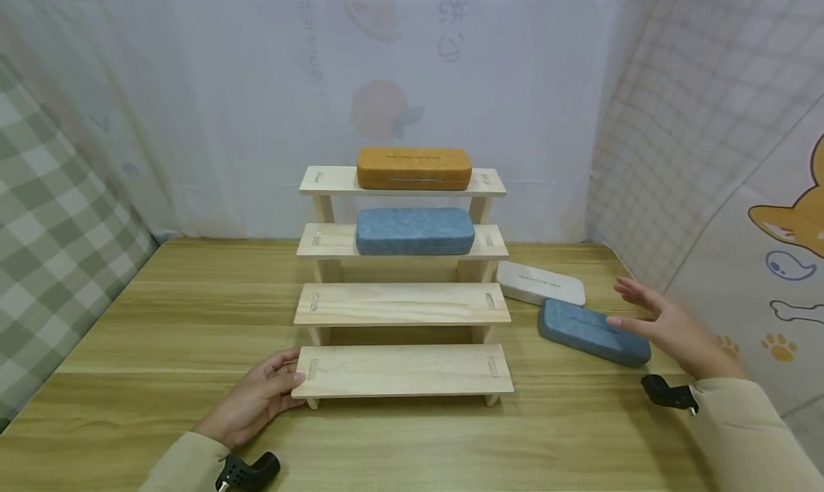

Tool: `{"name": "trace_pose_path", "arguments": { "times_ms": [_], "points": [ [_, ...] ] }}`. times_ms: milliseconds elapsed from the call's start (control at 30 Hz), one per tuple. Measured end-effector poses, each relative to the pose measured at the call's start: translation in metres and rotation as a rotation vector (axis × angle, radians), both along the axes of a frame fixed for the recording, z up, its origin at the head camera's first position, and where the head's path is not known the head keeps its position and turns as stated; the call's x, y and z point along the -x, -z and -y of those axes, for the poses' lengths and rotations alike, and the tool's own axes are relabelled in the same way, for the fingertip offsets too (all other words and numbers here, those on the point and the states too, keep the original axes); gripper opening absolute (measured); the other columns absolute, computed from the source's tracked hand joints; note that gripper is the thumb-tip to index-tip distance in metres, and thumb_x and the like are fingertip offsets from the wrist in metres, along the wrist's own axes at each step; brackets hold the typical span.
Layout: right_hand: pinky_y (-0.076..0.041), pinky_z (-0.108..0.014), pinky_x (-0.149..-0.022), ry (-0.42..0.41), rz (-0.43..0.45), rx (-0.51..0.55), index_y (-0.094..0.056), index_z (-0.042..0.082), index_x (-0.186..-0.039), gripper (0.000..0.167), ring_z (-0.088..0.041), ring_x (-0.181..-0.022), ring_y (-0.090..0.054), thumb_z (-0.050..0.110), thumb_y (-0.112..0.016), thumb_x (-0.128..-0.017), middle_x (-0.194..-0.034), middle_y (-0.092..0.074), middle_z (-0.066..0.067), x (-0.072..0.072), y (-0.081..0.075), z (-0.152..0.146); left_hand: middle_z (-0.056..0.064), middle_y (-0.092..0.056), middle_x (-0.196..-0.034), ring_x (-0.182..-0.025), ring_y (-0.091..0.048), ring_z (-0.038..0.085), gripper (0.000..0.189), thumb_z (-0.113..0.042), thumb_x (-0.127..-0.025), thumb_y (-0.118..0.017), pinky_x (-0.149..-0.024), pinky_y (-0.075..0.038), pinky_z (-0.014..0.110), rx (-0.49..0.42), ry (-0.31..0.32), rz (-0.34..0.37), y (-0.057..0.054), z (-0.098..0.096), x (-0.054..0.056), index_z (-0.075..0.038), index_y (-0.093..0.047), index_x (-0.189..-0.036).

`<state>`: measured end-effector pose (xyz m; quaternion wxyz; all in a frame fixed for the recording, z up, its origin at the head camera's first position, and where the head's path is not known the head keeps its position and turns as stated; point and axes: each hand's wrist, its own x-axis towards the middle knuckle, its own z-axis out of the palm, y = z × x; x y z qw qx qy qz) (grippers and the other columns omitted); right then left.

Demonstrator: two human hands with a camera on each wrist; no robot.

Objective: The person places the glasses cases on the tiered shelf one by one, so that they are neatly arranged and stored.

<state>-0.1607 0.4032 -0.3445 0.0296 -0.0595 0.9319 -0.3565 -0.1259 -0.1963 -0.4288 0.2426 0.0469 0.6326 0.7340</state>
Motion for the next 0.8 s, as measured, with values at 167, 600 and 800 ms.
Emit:
{"name": "trace_pose_path", "arguments": {
  "times_ms": [167, 600, 800],
  "points": [
    [-0.037, -0.062, -0.089, 0.002, 0.067, 0.028, -0.005, 0.006, -0.155, 0.085, -0.052, -0.131, -0.021, 0.027, -0.061, -0.096, -0.153, -0.017, -0.03, -0.002, 0.012, -0.005, 0.006, -0.052, -0.123, -0.105, -0.059, 0.013, 0.073, -0.014, -0.1, -0.05, -0.09, -0.05, 0.034, -0.003, 0.005, 0.0, 0.0, 0.0, 0.0, 0.01, -0.001, -0.149],
    [-0.019, -0.075, -0.095, 0.006, 0.126, 0.126, -0.001, 0.001, -0.154, 0.084, -0.055, -0.134, -0.009, 0.02, -0.06, -0.096, -0.155, -0.009, -0.03, -0.003, 0.028, -0.027, 0.003, -0.054, -0.118, -0.103, -0.06, 0.012, 0.074, -0.012, -0.099, -0.052, -0.088, -0.05, 0.033, -0.01, -0.005, 0.007, -0.002, -0.002, -0.001, 0.011, -0.002, -0.148],
    [-0.017, -0.075, -0.095, -0.02, 0.166, 0.116, -0.003, -0.004, -0.152, 0.086, -0.057, -0.134, -0.007, 0.02, -0.062, -0.095, -0.154, -0.007, -0.034, -0.004, 0.034, -0.036, 0.003, -0.054, -0.118, -0.103, -0.06, 0.012, 0.074, -0.012, -0.099, -0.052, -0.088, -0.05, 0.032, -0.014, -0.002, 0.003, -0.001, -0.001, -0.001, 0.012, -0.001, -0.148]
  ]
}}
